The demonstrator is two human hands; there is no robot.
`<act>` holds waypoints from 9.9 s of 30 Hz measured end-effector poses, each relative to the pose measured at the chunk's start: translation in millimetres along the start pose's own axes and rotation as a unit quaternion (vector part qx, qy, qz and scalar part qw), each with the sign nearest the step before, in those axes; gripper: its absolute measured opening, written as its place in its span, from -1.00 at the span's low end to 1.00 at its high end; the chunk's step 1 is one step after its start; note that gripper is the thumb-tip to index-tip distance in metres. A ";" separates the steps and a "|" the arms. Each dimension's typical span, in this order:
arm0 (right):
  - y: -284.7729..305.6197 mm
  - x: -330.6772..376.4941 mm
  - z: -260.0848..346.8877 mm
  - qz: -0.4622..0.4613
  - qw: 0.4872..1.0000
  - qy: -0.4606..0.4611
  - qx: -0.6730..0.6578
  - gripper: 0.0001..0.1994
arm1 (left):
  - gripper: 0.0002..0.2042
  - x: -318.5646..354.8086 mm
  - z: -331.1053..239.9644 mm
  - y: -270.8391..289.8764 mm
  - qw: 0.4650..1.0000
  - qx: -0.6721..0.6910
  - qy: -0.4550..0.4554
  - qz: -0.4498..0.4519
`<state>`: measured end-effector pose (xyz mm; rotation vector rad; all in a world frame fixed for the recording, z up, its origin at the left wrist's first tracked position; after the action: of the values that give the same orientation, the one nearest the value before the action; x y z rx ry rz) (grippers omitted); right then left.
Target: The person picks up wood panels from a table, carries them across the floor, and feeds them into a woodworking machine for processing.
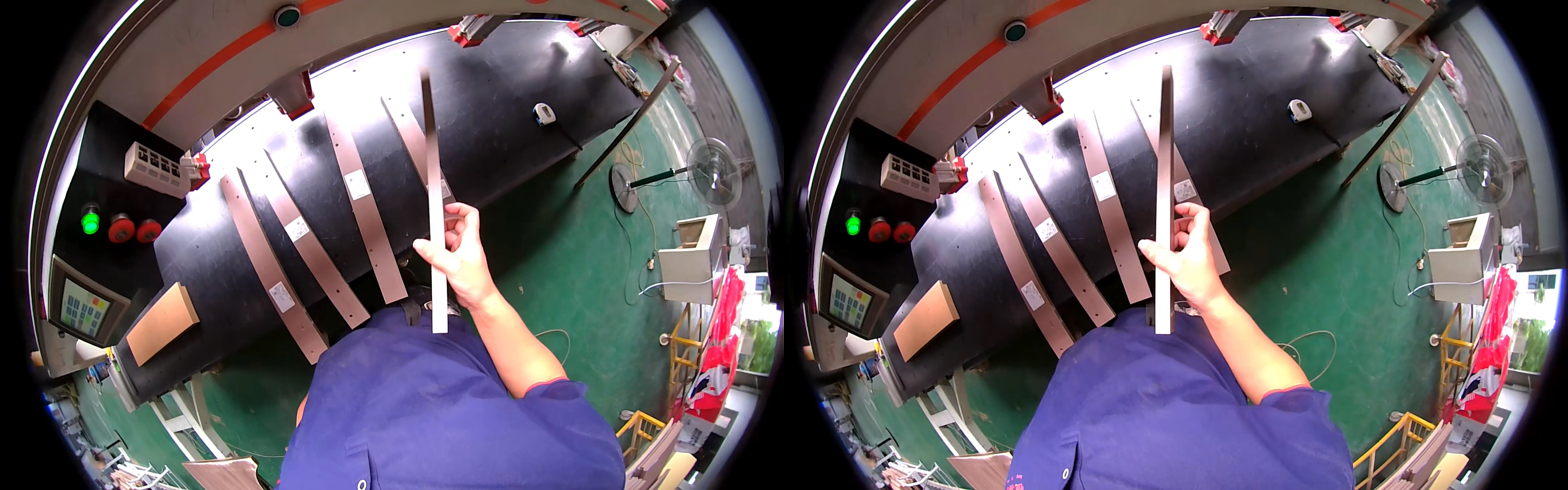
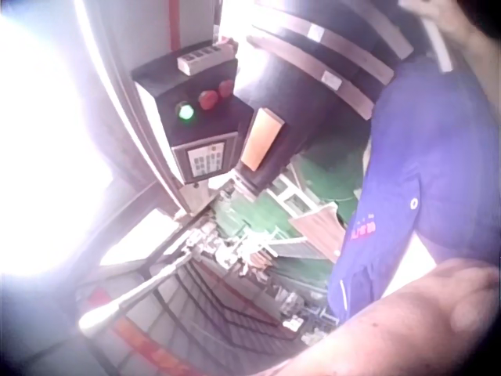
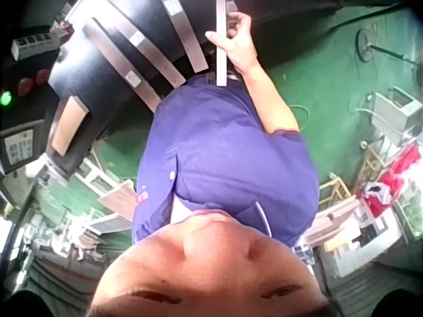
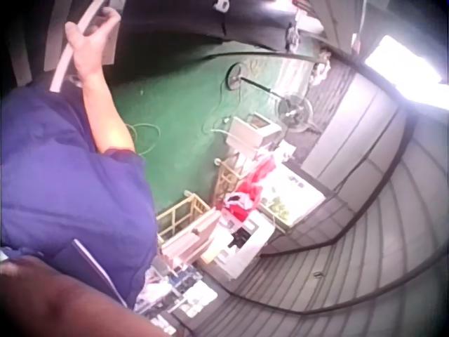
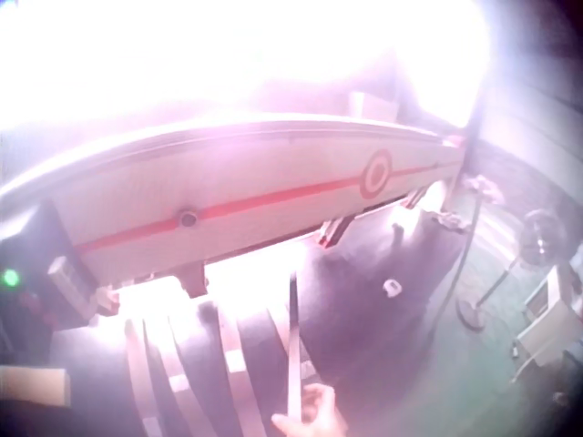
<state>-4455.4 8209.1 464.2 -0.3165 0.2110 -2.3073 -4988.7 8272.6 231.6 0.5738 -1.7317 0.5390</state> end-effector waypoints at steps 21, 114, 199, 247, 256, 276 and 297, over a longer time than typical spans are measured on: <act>-1.2 2.8 -14.4 0.027 0.998 -0.012 0.048 -0.31 | -0.42 -10.6 3.9 -2.7 1.000 -0.019 0.006 -0.006; 8.5 -41.3 -87.7 -0.096 0.795 -0.027 0.598 -0.44 | -0.63 -58.2 163.6 -56.3 0.994 0.107 -0.005 0.005; 76.7 -28.2 -103.9 -0.002 0.893 0.004 0.450 -0.41 | -0.54 -8.7 158.7 -155.0 0.984 0.155 -0.044 -0.074; -351.1 92.0 -153.1 0.251 0.947 -0.144 -0.138 -0.75 | -0.38 253.3 -51.1 181.4 0.712 -0.251 -0.453 -0.474; -406.6 47.5 -183.8 0.285 0.924 -0.197 -0.163 -0.72 | -0.36 270.2 -45.8 211.1 0.746 -0.216 -0.391 -0.493; -592.9 139.3 -252.6 0.447 0.846 -0.156 0.246 -0.38 | -0.28 177.1 -106.5 354.9 0.850 0.067 -0.418 -0.314; -724.1 37.7 -195.2 0.419 0.584 0.116 0.686 -0.22 | -0.39 110.3 -165.6 432.5 0.758 0.337 -0.543 -0.130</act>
<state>-5036.3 8684.9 463.6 0.7517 -1.0684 -0.9808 -5160.7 8700.2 350.8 1.9152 -2.4346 0.6833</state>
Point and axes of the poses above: each hand's wrist, its own x-axis away from the middle knuckle, its own y-axis out of the back of the hand, z = x × y, the point moved 10 cm from there along -x, towards the middle knuckle, and after that the axes turned 12 degrees about z, right-handed, at the moved point
